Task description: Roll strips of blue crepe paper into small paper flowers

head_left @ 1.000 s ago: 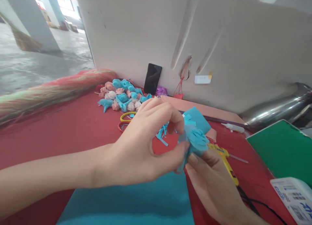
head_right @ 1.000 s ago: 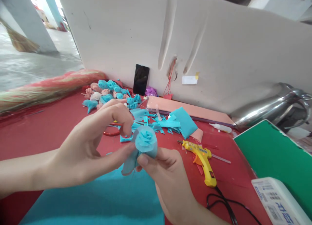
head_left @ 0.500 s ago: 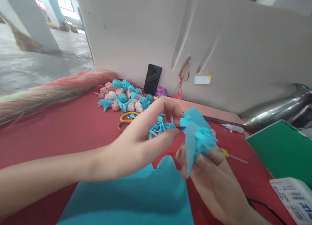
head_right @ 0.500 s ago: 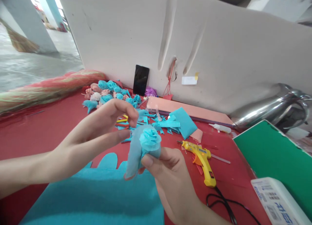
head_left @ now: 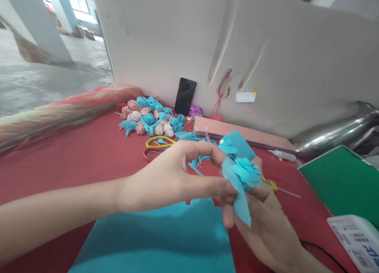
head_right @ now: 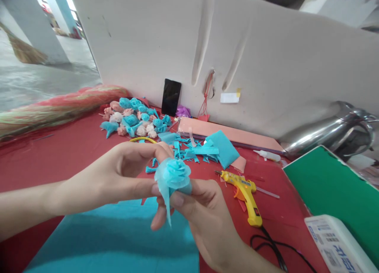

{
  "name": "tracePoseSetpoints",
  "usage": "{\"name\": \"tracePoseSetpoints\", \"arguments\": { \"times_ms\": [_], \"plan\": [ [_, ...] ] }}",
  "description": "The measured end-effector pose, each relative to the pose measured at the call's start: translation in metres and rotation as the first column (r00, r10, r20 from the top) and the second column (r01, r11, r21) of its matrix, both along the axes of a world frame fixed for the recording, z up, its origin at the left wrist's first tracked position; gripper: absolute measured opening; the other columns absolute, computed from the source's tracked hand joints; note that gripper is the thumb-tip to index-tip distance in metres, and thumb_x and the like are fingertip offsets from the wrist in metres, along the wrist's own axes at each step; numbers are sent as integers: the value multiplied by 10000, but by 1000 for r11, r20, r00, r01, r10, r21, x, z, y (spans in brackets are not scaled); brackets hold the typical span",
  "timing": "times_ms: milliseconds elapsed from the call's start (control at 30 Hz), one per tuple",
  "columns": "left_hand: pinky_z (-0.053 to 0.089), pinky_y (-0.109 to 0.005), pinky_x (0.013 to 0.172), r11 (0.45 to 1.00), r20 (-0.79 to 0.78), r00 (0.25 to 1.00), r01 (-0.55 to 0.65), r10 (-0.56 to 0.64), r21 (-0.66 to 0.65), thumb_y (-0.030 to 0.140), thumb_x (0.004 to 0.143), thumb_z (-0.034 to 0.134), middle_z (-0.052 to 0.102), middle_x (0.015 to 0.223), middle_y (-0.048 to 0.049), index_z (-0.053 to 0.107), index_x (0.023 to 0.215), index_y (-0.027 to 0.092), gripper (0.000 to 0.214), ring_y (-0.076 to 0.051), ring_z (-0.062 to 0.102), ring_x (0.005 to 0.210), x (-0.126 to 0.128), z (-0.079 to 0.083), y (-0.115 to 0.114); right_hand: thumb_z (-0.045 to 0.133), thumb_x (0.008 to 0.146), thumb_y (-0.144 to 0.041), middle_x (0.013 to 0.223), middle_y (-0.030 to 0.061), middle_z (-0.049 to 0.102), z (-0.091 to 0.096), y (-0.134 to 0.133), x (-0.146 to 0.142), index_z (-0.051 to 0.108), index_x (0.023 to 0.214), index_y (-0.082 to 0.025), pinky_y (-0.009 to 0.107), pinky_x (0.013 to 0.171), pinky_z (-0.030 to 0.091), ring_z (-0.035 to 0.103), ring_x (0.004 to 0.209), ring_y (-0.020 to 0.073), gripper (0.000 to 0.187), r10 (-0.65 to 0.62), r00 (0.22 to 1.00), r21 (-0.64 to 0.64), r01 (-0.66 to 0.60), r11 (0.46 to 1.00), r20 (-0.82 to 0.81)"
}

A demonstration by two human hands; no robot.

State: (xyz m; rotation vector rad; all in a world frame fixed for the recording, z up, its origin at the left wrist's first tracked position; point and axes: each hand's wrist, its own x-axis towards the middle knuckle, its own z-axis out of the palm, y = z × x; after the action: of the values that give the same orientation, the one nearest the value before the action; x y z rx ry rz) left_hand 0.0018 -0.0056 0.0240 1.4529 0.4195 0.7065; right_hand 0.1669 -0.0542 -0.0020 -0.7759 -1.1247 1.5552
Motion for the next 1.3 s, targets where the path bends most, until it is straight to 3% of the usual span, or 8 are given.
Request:
{"name": "tracePoseSetpoints", "arguments": {
  "times_ms": [200, 333, 567, 767, 1000, 1167, 1300],
  "plan": [
    [502, -152, 612, 984, 111, 992, 75, -57, -164, 264, 821, 735, 653, 666, 23, 590, 711, 140, 220, -78, 656, 607, 2, -2, 0, 724, 822, -381, 557, -64, 717, -3, -3, 1, 795, 774, -322, 130, 680, 505, 629, 565, 47, 104, 24, 1000, 52, -23, 998, -12],
    [481, -125, 575, 982, 204, 979, 44, -6, -183, 282, 826, 740, 648, 645, 35, 639, 712, 129, 216, -56, 646, 567, 7, -9, -2, 706, 841, -380, 564, -67, 718, -7, -3, 3, 792, 820, -340, 112, 654, 501, 620, 583, 48, 97, -17, 999, 99, 14, 995, 28],
    [412, -176, 465, 979, 98, 974, -199, 203, -50, 291, 835, 713, 626, 591, -9, 732, 630, 98, 283, -65, 565, 487, 11, -17, -7, 661, 876, -362, 595, -50, 718, -12, 1, 1, 789, 778, -329, 160, 634, 520, 638, 596, 84, 165, -66, 993, 152, 51, 987, 94],
    [457, -182, 472, 980, 147, 969, -193, 199, -50, 231, 845, 690, 640, 614, -7, 743, 658, 130, 219, -72, 573, 491, 10, -20, -12, 663, 873, -369, 609, -38, 723, -13, -1, 0, 788, 853, -352, 211, 638, 542, 657, 595, 113, 127, -42, 995, 131, 30, 991, 87],
    [486, -199, 466, 980, 122, 973, -186, 194, -75, 216, 817, 713, 637, 625, 2, 773, 741, 164, 110, -85, 583, 485, 11, -17, -14, 669, 867, -378, 627, -34, 732, -13, -5, 3, 777, 772, -327, 256, 704, 550, 673, 654, 135, 152, -32, 996, 97, 24, 995, 77],
    [461, -194, 447, 974, 131, 965, -228, 228, -19, 223, 791, 747, 621, 588, 15, 771, 738, 176, 75, -78, 546, 476, 11, -16, -11, 643, 891, -336, 720, -27, 755, -17, -6, 7, 766, 769, -316, 279, 729, 560, 691, 717, 152, 174, -48, 991, 125, 32, 992, 124],
    [460, -189, 453, 959, 150, 954, -272, 258, 79, 193, 793, 738, 627, 608, 1, 767, 737, 172, 66, -91, 525, 538, 10, -18, -10, 603, 916, -250, 745, -22, 764, -17, -4, 7, 776, 877, -344, 307, 750, 574, 715, 738, 173, 201, -22, 990, 164, -1, 986, 142]
  ]
}}
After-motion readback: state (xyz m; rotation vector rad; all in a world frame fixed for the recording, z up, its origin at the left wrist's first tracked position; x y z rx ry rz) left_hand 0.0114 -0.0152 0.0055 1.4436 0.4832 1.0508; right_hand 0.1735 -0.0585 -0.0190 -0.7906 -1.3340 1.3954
